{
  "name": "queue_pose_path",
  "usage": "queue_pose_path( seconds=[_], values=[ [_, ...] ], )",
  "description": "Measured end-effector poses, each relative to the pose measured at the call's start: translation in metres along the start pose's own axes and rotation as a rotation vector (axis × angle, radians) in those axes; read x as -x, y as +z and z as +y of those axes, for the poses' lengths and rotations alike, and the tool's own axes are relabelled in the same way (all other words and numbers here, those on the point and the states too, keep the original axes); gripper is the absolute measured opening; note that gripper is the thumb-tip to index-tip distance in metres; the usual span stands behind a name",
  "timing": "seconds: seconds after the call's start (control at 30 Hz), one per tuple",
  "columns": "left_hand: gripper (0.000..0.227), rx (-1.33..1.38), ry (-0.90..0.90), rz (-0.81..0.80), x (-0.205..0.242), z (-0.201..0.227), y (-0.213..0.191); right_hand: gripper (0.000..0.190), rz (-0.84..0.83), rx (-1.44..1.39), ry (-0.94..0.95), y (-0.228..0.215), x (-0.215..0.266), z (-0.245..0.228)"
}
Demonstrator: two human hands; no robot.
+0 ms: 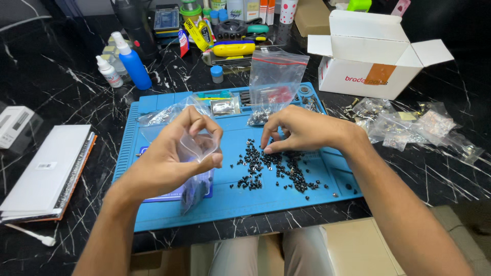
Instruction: The person sorts small black screws from a pile on a blue mat into a small plastic bag. They use their right hand to pick up the screws and place them into the bag held by the left hand.
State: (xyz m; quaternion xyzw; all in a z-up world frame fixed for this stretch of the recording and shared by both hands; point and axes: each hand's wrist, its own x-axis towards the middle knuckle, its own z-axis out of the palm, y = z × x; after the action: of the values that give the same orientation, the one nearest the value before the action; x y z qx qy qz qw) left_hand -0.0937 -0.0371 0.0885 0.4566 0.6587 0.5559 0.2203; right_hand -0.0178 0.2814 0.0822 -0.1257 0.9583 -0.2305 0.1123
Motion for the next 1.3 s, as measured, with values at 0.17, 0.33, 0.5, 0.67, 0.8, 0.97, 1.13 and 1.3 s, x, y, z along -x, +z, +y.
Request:
queue_pose_path(
  seconds=[0.17, 0.33, 0.5, 0.67, 0.8, 0.97, 1.13, 1.3],
  values=[
    [0.045, 0.132, 0.067, -0.135, -0.027, 0.002, 0.013, 0.021, -0.032, -0.009, 0.081, -0.013, -0.012, 0.004],
    [0.044, 0.119, 0.063, -0.238, -0.053, -0.006, 0.044, 0.019, 0.070, -0.067, 0.018, -0.012, -0.005, 0.016],
    [0.047, -0.023, -0.040, -0.282, -0.054, -0.005, 0.051, 0.022, 0.225, 0.027, -0.004, -0.007, 0.006, 0.021],
    [0.032, -0.149, -0.013, -0.099, -0.004, -0.017, 0.059, 0.038, 0.264, 0.038, -0.017, -0.014, 0.018, -0.001],
    [0.032, -0.164, 0.145, 0.145, 0.020, -0.040, 0.070, 0.023, 0.136, -0.029, 0.004, -0.016, 0.021, 0.006],
    [0.035, -0.215, 0.258, 0.383, 0.026, -0.048, 0.086, 0.018, 0.020, -0.055, 0.115, -0.013, 0.020, 0.014],
    [0.036, -0.178, 0.257, 0.506, 0.027, -0.051, 0.089, 0.017, -0.045, -0.033, 0.183, -0.007, 0.014, 0.016],
    [0.034, -0.116, 0.034, 0.517, 0.030, -0.042, 0.087, 0.017, -0.081, -0.021, 0.120, -0.002, 0.009, 0.015]
  ],
)
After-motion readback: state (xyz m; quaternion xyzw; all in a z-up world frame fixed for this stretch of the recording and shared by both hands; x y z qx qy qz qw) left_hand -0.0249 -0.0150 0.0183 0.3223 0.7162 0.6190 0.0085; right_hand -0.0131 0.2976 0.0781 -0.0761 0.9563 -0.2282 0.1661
